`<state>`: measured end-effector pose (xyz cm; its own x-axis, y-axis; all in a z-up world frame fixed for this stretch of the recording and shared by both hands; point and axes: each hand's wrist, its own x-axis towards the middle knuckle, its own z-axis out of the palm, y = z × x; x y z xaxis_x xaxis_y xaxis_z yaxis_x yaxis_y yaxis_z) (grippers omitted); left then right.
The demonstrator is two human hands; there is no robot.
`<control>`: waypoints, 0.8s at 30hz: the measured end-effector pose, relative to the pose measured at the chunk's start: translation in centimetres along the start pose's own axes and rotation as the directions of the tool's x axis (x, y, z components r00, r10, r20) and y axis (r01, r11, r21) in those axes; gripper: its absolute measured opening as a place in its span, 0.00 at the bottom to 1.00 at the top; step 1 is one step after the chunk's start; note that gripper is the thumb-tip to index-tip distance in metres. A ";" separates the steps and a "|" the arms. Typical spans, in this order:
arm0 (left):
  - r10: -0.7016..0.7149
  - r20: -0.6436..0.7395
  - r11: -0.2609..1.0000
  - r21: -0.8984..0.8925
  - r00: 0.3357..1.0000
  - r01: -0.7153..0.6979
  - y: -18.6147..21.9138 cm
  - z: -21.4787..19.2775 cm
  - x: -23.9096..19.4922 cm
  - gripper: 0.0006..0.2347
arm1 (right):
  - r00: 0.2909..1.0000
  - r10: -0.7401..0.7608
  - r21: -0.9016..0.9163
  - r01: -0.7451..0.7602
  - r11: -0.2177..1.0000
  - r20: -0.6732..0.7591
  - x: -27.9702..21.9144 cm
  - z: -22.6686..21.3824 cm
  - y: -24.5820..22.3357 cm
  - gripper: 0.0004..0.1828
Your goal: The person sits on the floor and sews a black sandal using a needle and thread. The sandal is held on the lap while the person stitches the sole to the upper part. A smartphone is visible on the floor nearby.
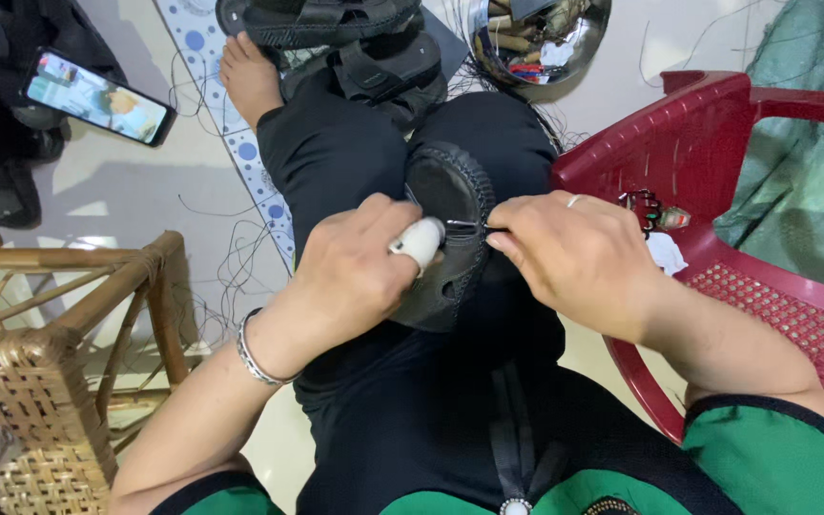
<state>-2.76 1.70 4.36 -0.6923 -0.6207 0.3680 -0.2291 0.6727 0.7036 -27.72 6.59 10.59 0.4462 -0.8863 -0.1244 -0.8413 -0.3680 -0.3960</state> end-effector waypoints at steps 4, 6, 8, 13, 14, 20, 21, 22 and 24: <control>0.026 0.030 0.990 0.135 0.999 -0.030 1.0 -0.8 0.8 0.14 | 0.996 -0.074 -0.263 0.058 0.963 -0.053 0.6 -0.1 -1.2 0.04; 0.013 0.072 0.997 0.081 0.997 -0.019 1.8 -1.0 1.4 0.14 | 0.998 -0.065 -0.274 0.055 0.960 -0.028 0.5 0.1 -0.8 0.04; -0.156 0.066 0.927 -0.335 0.986 0.169 2.6 -0.9 1.3 0.16 | 0.998 -0.064 -0.162 0.060 0.985 -0.017 0.3 0.1 -0.2 0.04; -0.138 0.093 0.987 0.092 0.986 0.129 1.2 0.0 0.2 0.12 | 0.997 -0.055 -0.134 0.048 0.990 -0.047 0.2 0.2 -0.2 0.04; -0.129 0.098 0.985 0.124 0.987 0.116 1.0 0.3 -0.2 0.15 | 0.997 -0.055 -0.143 0.048 0.989 -0.048 0.2 0.3 -0.1 0.04; -0.173 -0.044 0.985 -0.026 0.984 0.172 1.3 -0.3 1.1 0.12 | 0.995 -0.032 -0.029 0.029 0.999 -0.090 0.2 1.0 0.8 0.06; -0.175 -0.042 0.984 -0.027 0.984 0.174 1.2 -0.4 1.0 0.12 | 0.996 -0.031 -0.027 0.029 0.999 -0.089 0.3 1.0 0.7 0.06; -0.192 -0.022 0.981 -0.030 0.981 0.191 1.2 -0.4 1.0 0.12 | 0.995 -0.033 -0.016 0.032 0.999 -0.093 0.4 0.9 0.7 0.07; -0.206 0.001 0.978 -0.035 0.979 0.206 0.7 0.0 0.8 0.13 | 0.995 -0.031 -0.006 0.031 1.000 -0.097 0.6 0.8 0.8 0.07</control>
